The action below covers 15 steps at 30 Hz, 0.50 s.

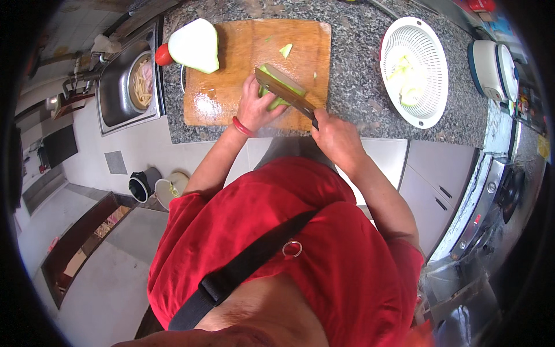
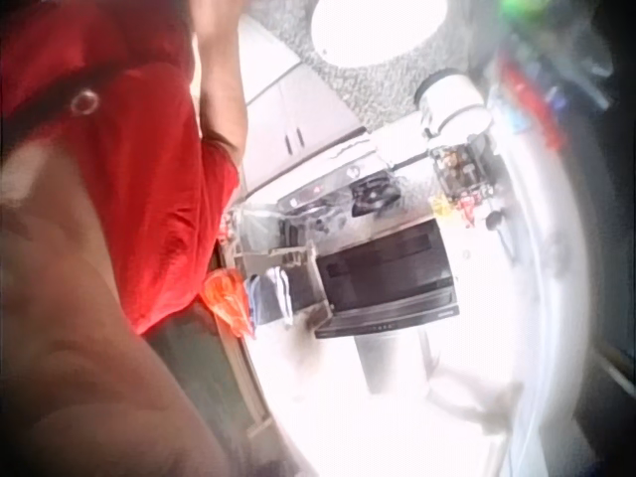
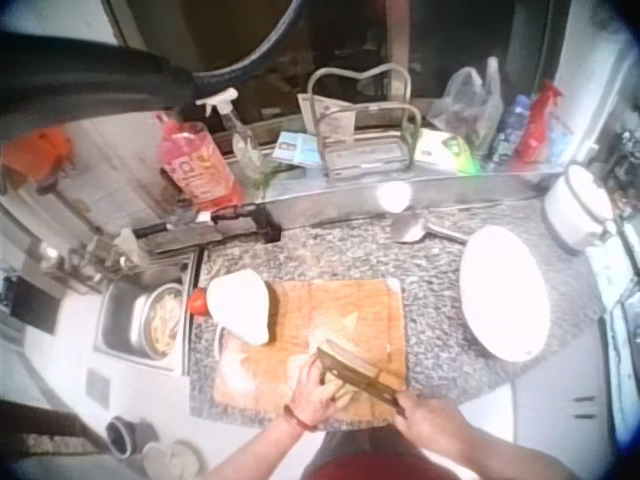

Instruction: The person uses a knife to cut a green vegetable on a wooden board into slices and cubes, then transfers the pieces into a bowl.

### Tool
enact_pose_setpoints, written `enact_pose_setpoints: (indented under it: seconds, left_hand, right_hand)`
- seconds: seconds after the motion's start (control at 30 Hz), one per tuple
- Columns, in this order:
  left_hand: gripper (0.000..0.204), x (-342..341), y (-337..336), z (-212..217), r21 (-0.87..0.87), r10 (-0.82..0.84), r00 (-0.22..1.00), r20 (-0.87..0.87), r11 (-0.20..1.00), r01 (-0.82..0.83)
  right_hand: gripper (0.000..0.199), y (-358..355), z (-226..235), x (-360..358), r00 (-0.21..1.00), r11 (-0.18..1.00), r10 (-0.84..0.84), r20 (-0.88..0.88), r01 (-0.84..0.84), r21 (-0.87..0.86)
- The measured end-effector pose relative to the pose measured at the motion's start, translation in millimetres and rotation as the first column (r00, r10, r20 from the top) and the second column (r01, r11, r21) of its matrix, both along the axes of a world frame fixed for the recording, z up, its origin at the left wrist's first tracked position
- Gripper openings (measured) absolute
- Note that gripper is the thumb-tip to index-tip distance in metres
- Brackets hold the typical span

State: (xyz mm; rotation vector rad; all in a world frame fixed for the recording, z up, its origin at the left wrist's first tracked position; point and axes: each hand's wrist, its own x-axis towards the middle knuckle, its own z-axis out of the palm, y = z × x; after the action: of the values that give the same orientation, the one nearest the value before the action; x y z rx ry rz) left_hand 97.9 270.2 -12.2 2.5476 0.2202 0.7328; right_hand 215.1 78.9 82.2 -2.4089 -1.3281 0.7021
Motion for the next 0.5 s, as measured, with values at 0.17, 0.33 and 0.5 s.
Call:
enact_pose_setpoints:
  seconds: [0.17,0.33,0.5]
  left_hand:
    - [0.036,2,2,1,-0.017,-0.003,1.000,0.002,1.000,0.003]
    - [0.037,2,1,-2,-0.008,0.003,1.000,-0.002,1.000,-0.003]
    - [0.044,1,-1,-3,-0.042,0.013,1.000,0.013,0.999,-0.013]
  right_hand:
    - [0.021,7,7,1,1.000,0.999,0.006,-0.004,-0.006,-0.047]
    - [0.022,13,13,4,0.999,0.993,0.023,-0.032,-0.026,-0.118]
    - [0.020,30,12,4,1.000,0.970,0.007,-0.026,-0.013,-0.243]
